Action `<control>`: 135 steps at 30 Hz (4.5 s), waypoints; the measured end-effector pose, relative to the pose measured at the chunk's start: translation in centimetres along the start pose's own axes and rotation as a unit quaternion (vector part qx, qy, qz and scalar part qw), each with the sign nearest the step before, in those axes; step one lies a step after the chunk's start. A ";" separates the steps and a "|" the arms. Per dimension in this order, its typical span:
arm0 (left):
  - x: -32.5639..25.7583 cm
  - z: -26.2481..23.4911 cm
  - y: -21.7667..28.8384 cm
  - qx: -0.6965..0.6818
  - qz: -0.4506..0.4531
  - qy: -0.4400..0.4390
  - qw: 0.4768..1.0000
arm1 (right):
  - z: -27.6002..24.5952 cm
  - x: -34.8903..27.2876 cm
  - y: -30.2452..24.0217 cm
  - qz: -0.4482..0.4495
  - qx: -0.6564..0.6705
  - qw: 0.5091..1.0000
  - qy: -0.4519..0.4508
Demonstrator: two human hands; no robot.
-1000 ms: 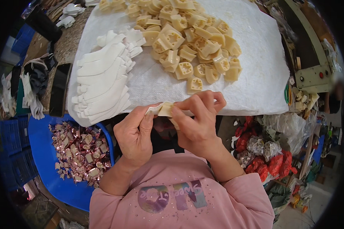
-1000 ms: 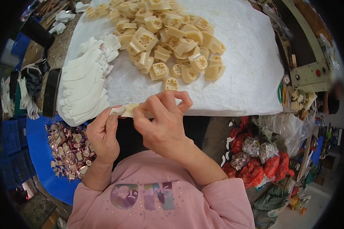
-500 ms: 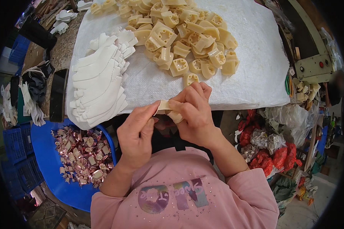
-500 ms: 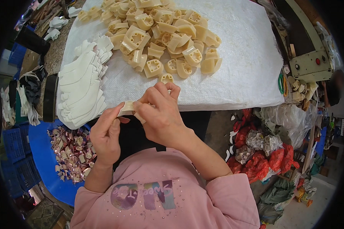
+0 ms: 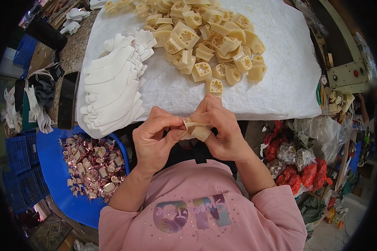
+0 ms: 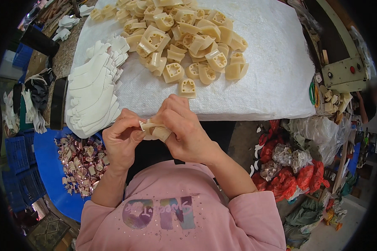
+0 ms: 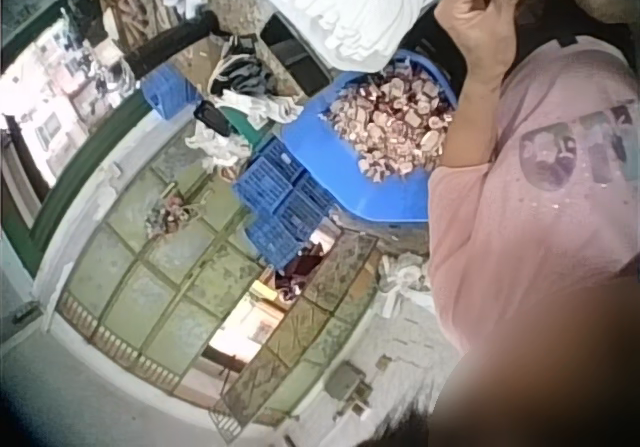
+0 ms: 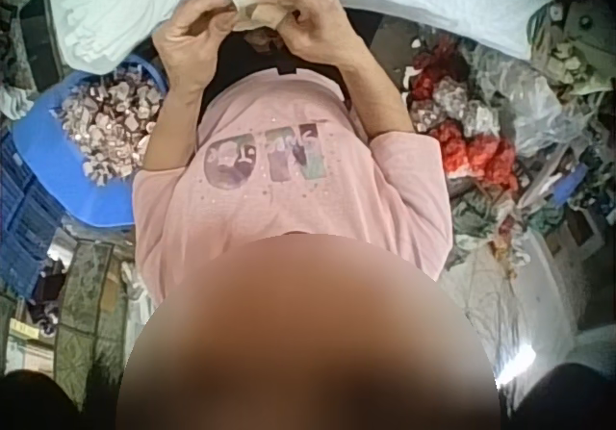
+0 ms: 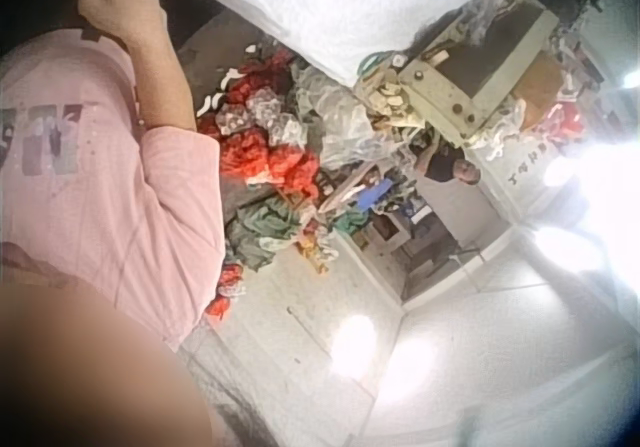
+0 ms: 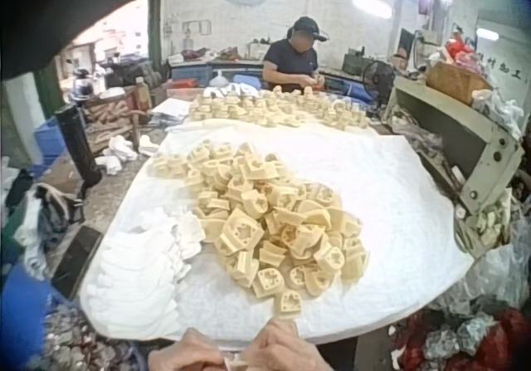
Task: Assembling shoe heel components by manually attaching small decorative or structural pieces.
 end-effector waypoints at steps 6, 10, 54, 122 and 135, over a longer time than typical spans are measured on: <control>0.4 0.6 0.6 0.204 0.118 -0.015 0.972 | -0.2 -0.3 -0.2 0.017 -0.027 0.998 -0.049; 0.5 1.1 0.7 0.249 0.145 -0.023 0.957 | -0.1 -0.2 0.0 -0.009 -0.031 0.996 -0.083; 0.5 1.7 1.8 0.437 0.260 -0.085 0.857 | 1.4 -2.5 -1.2 0.205 0.036 0.976 0.059; 0.2 0.8 -0.6 -0.100 -0.191 -0.172 0.961 | -1.6 -0.5 0.2 0.104 0.032 0.990 -0.085; -0.7 2.3 -0.9 -0.193 -0.155 -0.090 0.965 | 0.9 -0.6 1.3 0.178 0.254 0.951 0.011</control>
Point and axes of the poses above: each hand's wrist, its own x-axis towards the middle knuckle, its own z-axis out of the palm, y = z × x, the point moved 1 cm from there along x, towards the middle knuckle, and after that the axes turned 1 degree about -y, right-handed, at the moved point
